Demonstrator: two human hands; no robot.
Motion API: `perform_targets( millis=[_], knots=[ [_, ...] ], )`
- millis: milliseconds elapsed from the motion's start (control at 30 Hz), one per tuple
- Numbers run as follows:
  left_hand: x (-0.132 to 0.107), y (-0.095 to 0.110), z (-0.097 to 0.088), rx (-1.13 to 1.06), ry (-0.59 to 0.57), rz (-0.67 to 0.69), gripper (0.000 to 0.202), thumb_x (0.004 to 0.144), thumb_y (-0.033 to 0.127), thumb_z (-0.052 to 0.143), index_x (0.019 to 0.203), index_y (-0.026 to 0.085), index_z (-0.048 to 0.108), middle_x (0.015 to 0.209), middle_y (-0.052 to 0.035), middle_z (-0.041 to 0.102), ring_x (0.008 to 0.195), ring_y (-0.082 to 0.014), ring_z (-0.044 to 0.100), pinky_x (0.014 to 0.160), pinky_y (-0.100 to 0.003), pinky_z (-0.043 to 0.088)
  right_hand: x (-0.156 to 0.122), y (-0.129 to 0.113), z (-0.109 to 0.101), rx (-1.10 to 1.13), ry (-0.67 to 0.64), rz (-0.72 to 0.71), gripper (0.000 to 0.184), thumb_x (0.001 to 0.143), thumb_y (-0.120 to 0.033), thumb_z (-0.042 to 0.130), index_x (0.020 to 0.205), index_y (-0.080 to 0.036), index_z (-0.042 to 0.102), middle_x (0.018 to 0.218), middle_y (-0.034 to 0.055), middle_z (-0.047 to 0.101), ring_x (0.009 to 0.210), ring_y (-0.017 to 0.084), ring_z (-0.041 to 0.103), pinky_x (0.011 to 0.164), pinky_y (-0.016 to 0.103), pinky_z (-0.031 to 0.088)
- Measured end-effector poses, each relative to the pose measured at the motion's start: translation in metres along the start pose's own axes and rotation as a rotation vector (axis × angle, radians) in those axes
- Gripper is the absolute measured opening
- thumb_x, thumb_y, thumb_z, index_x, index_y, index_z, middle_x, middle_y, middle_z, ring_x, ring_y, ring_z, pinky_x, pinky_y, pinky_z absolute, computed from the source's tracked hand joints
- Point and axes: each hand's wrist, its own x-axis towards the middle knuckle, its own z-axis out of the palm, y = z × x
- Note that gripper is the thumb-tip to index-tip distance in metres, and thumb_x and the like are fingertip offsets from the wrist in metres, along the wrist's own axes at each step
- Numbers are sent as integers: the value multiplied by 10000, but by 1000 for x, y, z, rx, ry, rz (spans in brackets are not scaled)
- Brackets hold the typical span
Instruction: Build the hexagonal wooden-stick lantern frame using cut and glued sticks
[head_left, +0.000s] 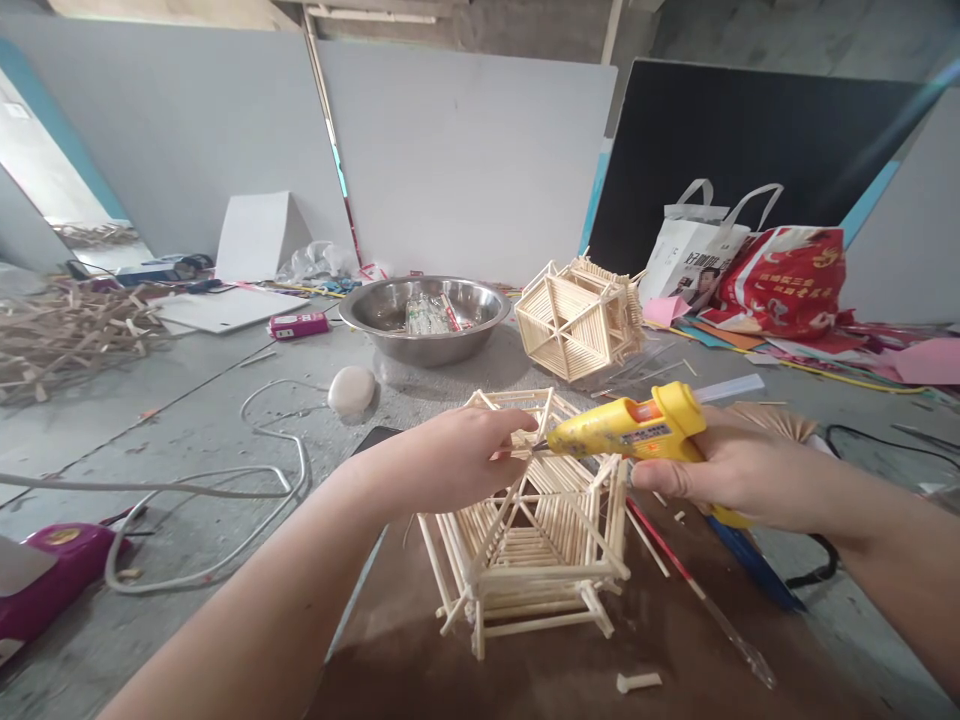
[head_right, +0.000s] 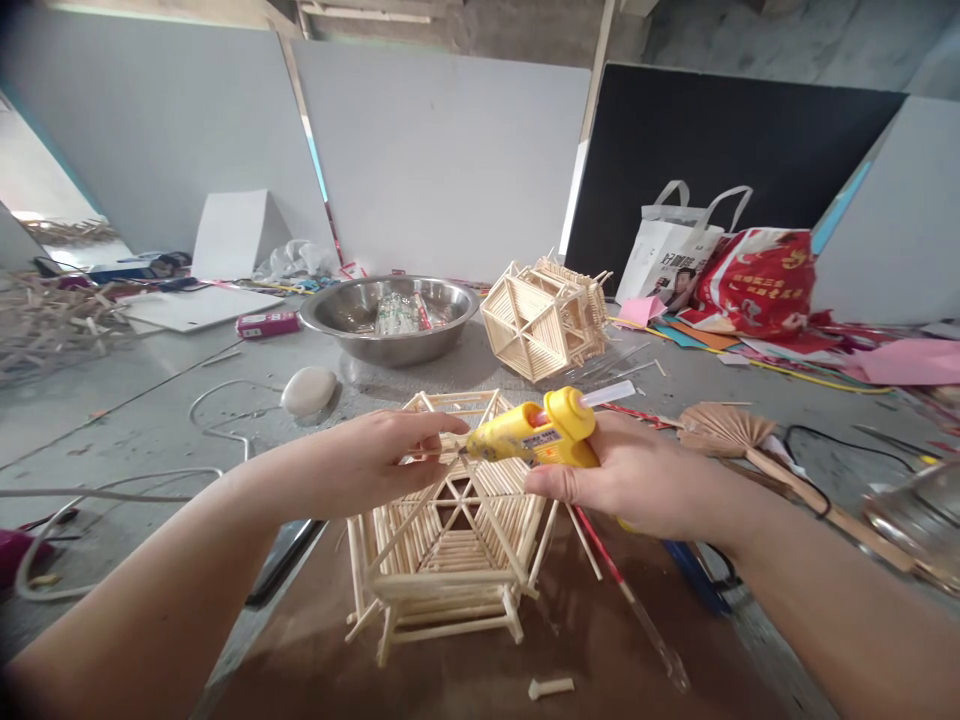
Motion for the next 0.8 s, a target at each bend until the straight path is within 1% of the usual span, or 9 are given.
perform_targets(
  millis=[100,167,267,367,500,567,700,800],
  knots=[
    [-1,-1,0,2,-15,9,337,793,292,372,1121,256,442,731,7,582,602,-120,516,543,-236,360,-1,-3,-1,60,-15,-48,308,730,-441,463,932,-249,596,906,9,643,862,233,571,778,309,419],
    [-1,0,0,6,-24,9,343,795,293,368,1129,255,436,722,7,579,581,-117,507,529,-234,355,-1,-6,-2,95,-33,-62,332,740,-427,458,1002,-256,569,931,9,635,884,232,561,779,305,414],
    [-1,1,-1,11,-39,2,355,793,287,367,1140,250,431,704,6,574,557,-113,493,512,-231,348,0,-7,-2,103,-54,-62,333,741,-432,455,998,-257,573,850,12,639,810,232,570,724,307,430],
    [-1,3,-3,-1,-57,4,353,792,284,370,1136,249,440,696,7,570,549,-110,482,508,-228,345,0,-6,-1,112,-52,-67,316,741,-425,462,980,-259,585,823,10,634,783,225,567,720,313,430],
    [-1,2,-3,-24,-61,18,332,790,281,375,1109,259,462,682,14,559,544,-111,468,505,-230,350,1,-5,-1,164,-46,-93,330,750,-378,478,1064,-300,544,949,-13,618,866,212,553,781,320,412],
    [-1,0,-2,-31,-50,27,320,788,276,377,1094,264,471,662,20,546,532,-110,456,496,-231,347,1,-5,-1,172,-48,-109,329,752,-365,482,1070,-304,540,1006,-17,604,909,213,543,800,325,408],
    [-1,-1,-1,-44,-39,47,323,790,266,380,1102,260,466,648,23,527,525,-104,445,496,-228,347,1,-7,-1,157,-42,-109,315,751,-371,481,1046,-292,555,1023,-15,603,934,221,535,803,332,415],
    [-1,-1,-1,-40,-43,42,331,790,270,386,1113,263,456,657,24,535,532,-103,451,503,-227,346,1,-7,-1,151,-37,-96,327,743,-390,491,1046,-286,560,1009,-19,613,928,218,540,806,316,418]
  ],
)
